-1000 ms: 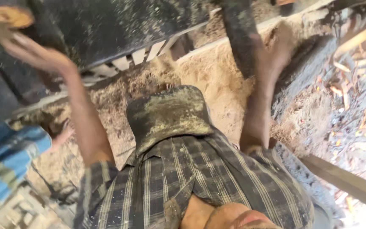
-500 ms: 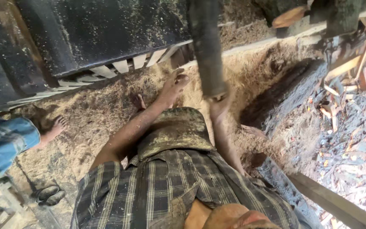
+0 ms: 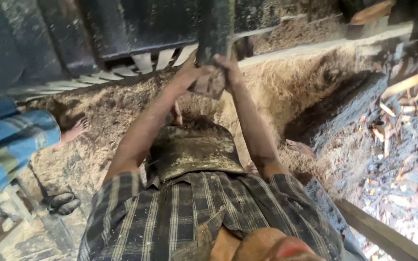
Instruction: The person saws wood logs using a vertical band saw, holding the logs by hand and pushing them through the blade to create slabs while a second person assists.
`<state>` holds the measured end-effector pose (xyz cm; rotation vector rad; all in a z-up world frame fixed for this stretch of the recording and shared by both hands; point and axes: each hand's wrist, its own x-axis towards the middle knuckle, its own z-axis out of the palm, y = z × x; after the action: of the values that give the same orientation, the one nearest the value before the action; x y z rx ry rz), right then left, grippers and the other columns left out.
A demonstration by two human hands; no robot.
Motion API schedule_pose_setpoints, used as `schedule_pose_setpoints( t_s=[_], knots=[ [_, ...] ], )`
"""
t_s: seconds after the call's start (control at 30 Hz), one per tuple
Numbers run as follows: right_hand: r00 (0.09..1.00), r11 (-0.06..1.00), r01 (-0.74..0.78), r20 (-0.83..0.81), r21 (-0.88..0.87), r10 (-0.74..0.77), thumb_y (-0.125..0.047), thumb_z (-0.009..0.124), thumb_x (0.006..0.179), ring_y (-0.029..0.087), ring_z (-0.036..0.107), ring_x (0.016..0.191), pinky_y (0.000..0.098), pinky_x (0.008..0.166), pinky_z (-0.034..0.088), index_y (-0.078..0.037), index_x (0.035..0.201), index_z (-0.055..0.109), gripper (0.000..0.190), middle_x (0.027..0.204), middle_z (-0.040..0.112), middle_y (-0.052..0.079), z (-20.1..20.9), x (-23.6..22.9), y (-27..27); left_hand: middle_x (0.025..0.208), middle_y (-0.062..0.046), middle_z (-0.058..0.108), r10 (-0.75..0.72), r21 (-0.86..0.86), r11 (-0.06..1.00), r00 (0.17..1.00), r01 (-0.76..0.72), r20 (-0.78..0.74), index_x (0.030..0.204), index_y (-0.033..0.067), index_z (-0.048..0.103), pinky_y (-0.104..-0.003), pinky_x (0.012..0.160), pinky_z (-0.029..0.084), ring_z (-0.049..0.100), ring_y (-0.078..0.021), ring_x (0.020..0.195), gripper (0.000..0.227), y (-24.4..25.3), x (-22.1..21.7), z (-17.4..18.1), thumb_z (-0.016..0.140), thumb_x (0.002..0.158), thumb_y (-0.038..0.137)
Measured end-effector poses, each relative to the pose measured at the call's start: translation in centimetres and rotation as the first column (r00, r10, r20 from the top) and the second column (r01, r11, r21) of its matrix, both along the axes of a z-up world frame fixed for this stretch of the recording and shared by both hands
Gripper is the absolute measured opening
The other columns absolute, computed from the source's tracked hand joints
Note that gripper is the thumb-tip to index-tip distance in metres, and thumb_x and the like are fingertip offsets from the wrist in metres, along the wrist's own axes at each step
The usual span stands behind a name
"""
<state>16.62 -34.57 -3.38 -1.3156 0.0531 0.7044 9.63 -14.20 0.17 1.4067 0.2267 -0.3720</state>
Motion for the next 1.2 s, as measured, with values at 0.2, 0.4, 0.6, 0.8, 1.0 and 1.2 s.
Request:
schedule_pose_setpoints(
  t_s=[0.2,0.4,0.6,0.8,1.0,1.2],
  knots=[
    [0.998,0.991,0.053,0.03,0.127,-0.057,-0.017,0.077,0.091,0.026,0.062,0.106,0.0377,0.088,0.059,-0.003,0.145,0.04,0.068,0.121,0.058,0.017,-2.7,-3.3,0.9,0.12,-0.024,0.075,0.123,0.014,0.992,0.976,-0.122,-0.177,0.149,-0.0059,0.051,-0.038,0.077,0.067,0.078,-0.031,0.096,0.083,-1.6,-4.1,0.6,0.082,0.086,0.04],
    [0.994,0.991,-0.072,0.09,0.115,0.062,-0.017,0.079,0.086,0.024,0.06,0.104,0.0359,0.085,0.058,-0.003,0.15,0.031,0.082,0.12,0.055,0.016,-2.8,-16.6,-4.8,0.113,-0.021,0.072,0.246,0.164,0.963,0.95,-0.216,-0.194,0.145,-0.0011,0.034,-0.037,0.065,0.069,0.078,-0.0272,0.081,0.089,-8.1,-19.2,1.4,0.087,0.079,0.028],
    [0.961,0.961,-0.276,-0.002,-0.034,0.276,-0.028,0.082,0.074,0.035,0.059,0.124,0.0495,0.098,0.061,-0.007,0.162,0.008,0.117,0.143,0.047,0.025,4.4,-26.7,-15.7,0.141,-0.014,0.05,0.342,-0.137,0.927,0.936,-0.35,-0.082,0.153,0.008,0.023,-0.041,0.103,0.058,0.059,-0.0238,0.128,0.104,-21.8,-31.1,-1.2,0.087,0.074,0.032],
    [0.952,0.922,-0.289,0.019,-0.257,0.304,-0.022,0.084,0.072,0.043,0.067,0.11,0.0524,0.092,0.062,-0.003,0.162,0.007,0.119,0.132,0.056,0.036,9.7,-40.4,-16.8,0.132,-0.021,0.065,0.352,-0.328,0.873,0.932,-0.362,-0.09,0.151,-0.0014,0.042,-0.045,0.102,0.059,0.067,-0.0308,0.119,0.088,-25.7,-44.5,-2.2,0.085,0.081,0.029],
    [0.933,0.902,-0.359,-0.102,-0.242,0.344,-0.022,0.081,0.073,0.035,0.064,0.116,0.0462,0.09,0.064,-0.007,0.159,-0.007,0.125,0.136,0.047,0.028,10.2,-55.3,-18.4,0.128,-0.021,0.068,0.402,-0.137,0.901,0.912,-0.411,-0.086,0.15,0.0018,0.038,-0.041,0.097,0.063,0.074,-0.0266,0.111,0.09,-26.7,-61.4,-0.8,0.087,0.081,0.033],
    [0.859,0.815,-0.428,0.106,-0.391,0.502,-0.026,0.085,0.073,0.041,0.051,0.137,0.047,0.112,0.047,-0.002,0.165,-0.002,0.129,0.154,0.039,0.032,7.1,-63.4,-23.5,0.126,-0.02,0.066,0.357,-0.151,0.899,0.888,-0.411,-0.289,0.151,0.005,0.03,-0.045,0.085,0.067,0.076,-0.0338,0.096,0.111,-29.8,-70.0,1.5,0.085,0.067,0.05]
  ],
)
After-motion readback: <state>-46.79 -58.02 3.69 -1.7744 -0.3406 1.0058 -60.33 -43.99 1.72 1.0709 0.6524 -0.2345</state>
